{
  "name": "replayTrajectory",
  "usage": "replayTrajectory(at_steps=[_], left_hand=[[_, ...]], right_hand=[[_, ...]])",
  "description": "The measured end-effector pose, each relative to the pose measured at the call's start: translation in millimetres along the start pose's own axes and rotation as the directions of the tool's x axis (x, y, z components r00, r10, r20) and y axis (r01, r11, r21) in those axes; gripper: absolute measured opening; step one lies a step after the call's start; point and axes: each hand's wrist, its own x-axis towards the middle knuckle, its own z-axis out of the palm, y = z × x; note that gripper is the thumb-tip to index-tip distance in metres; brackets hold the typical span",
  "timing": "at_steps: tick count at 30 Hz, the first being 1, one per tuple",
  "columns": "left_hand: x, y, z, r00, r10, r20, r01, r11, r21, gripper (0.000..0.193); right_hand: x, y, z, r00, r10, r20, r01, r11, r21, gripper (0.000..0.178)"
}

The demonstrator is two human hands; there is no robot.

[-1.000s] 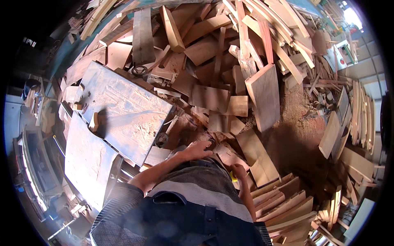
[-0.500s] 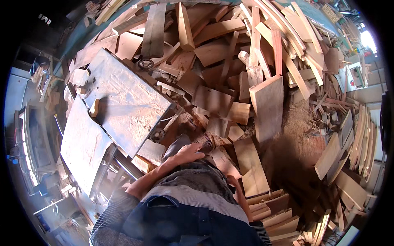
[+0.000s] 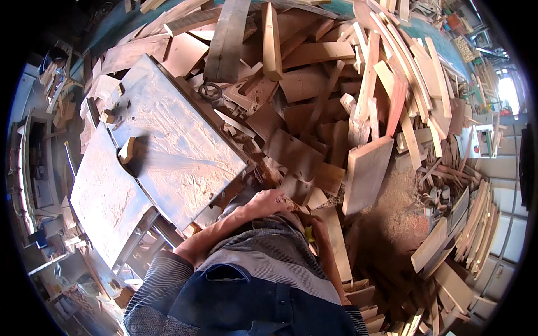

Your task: The person measures several wooden boards and pieces using a yellow tape measure, placing them on a woodworking table and sorting through a pile of wood scraps.

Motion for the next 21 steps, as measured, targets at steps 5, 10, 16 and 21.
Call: replayTrajectory(at_steps=[5, 10, 16, 21], left_hand=[[17, -7, -42, 0.975, 0.113, -0.191, -0.111, 0.994, 0.02, 0.055], [22, 11, -66, 0.992, 0.061, -0.106, -0.068, 0.996, -0.056, 0.058], [18, 5, -71, 0.993, 0.039, -0.108, -0.047, 0.997, -0.064, 0.06], [29, 14, -86, 0.963, 0.049, -0.264, -0.088, 0.986, -0.141, 0.04]], right_hand=[[4, -113, 49, 0.968, -0.231, -0.1, 0.238, 0.969, 0.068, 0.027], [2, -173, 57, 0.846, -0.495, -0.198, 0.502, 0.865, -0.019, 0.02], [-11, -221, 71, 0.794, -0.548, -0.265, 0.573, 0.819, 0.022, 0.013], [16, -233, 66, 0.753, -0.63, -0.189, 0.577, 0.771, -0.271, 0.015]])
